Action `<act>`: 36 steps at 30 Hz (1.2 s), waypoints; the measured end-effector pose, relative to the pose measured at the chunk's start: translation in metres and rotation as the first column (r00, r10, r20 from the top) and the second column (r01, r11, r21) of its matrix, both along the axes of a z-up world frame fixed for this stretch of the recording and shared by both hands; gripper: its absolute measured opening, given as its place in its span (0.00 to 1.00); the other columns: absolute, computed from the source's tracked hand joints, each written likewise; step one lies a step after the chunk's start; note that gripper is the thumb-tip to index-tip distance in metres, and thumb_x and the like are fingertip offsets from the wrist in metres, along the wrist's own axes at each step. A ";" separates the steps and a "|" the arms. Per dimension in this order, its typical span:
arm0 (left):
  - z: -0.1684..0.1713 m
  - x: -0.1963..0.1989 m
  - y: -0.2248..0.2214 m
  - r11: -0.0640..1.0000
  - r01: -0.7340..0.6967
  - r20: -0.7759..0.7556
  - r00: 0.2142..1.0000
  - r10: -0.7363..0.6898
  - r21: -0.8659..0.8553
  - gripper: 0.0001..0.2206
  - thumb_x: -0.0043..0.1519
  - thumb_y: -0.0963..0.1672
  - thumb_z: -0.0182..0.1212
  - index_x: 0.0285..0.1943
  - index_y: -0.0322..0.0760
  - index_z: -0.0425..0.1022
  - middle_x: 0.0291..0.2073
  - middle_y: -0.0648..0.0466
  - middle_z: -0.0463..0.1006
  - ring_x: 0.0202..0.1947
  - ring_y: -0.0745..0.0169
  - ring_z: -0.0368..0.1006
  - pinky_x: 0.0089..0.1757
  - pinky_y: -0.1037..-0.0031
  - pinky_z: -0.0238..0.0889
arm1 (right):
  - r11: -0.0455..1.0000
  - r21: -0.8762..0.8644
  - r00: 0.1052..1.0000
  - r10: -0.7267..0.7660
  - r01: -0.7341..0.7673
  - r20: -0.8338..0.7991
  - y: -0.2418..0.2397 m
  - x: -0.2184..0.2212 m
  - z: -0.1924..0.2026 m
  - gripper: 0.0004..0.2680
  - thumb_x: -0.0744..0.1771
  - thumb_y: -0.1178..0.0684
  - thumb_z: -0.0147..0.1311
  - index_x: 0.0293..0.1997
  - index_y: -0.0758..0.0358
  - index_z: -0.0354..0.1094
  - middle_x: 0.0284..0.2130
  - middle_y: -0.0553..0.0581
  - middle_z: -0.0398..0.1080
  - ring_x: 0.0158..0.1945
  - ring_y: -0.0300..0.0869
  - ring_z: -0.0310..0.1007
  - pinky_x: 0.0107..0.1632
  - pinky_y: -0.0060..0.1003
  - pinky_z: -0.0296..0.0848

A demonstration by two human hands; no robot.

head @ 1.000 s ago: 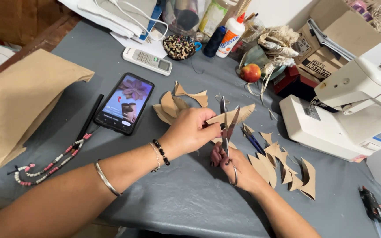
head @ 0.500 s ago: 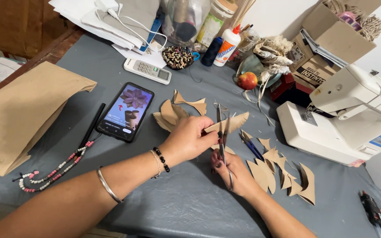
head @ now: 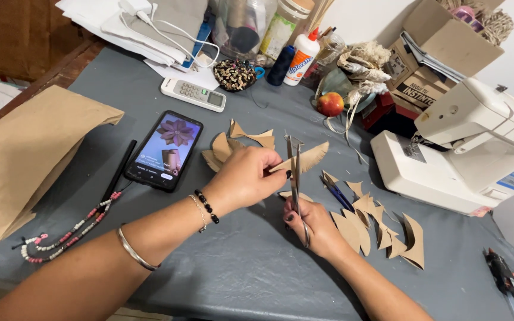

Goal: Cutting out curved shapes from cardboard using scissors

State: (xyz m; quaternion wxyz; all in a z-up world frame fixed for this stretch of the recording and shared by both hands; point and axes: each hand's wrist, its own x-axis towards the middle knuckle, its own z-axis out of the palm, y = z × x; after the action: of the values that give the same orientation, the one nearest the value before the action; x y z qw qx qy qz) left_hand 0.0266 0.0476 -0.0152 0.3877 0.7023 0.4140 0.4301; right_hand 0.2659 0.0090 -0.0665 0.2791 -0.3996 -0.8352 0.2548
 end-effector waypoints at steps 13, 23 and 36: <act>-0.012 0.010 -0.006 0.999 -0.011 0.068 0.998 0.013 -0.034 0.09 0.56 0.48 0.64 0.31 0.40 0.82 0.17 0.50 0.80 0.25 0.55 0.78 0.30 0.71 0.68 | 0.995 -0.034 0.995 0.093 -0.092 0.020 -0.004 -0.010 0.017 0.17 0.70 0.34 0.38 0.35 0.56 0.65 0.18 0.56 0.67 0.22 0.50 0.70 0.29 0.43 0.72; -0.014 0.012 -0.008 1.000 -0.014 0.136 0.991 0.016 -0.018 0.07 0.56 0.46 0.64 0.29 0.40 0.82 0.17 0.49 0.80 0.24 0.57 0.76 0.29 0.72 0.67 | 0.999 -0.019 0.998 0.043 -0.044 -0.035 -0.003 -0.004 0.005 0.14 0.70 0.40 0.43 0.31 0.56 0.66 0.16 0.54 0.68 0.21 0.44 0.68 0.27 0.38 0.71; -0.006 0.012 -0.019 0.999 -0.031 0.070 0.997 0.031 -0.008 0.07 0.56 0.47 0.65 0.28 0.43 0.81 0.17 0.49 0.79 0.25 0.51 0.77 0.29 0.69 0.67 | 0.999 -0.020 0.999 0.049 -0.049 0.004 -0.009 -0.011 0.015 0.16 0.70 0.36 0.40 0.34 0.56 0.64 0.19 0.56 0.66 0.23 0.49 0.69 0.30 0.43 0.72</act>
State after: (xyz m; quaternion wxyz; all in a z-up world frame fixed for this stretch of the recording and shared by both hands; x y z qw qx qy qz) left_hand 0.0383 0.0287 -0.0211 0.3977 0.6790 0.4127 0.4587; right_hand 0.2549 0.0004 -0.0514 0.2670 -0.3825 -0.8427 0.2688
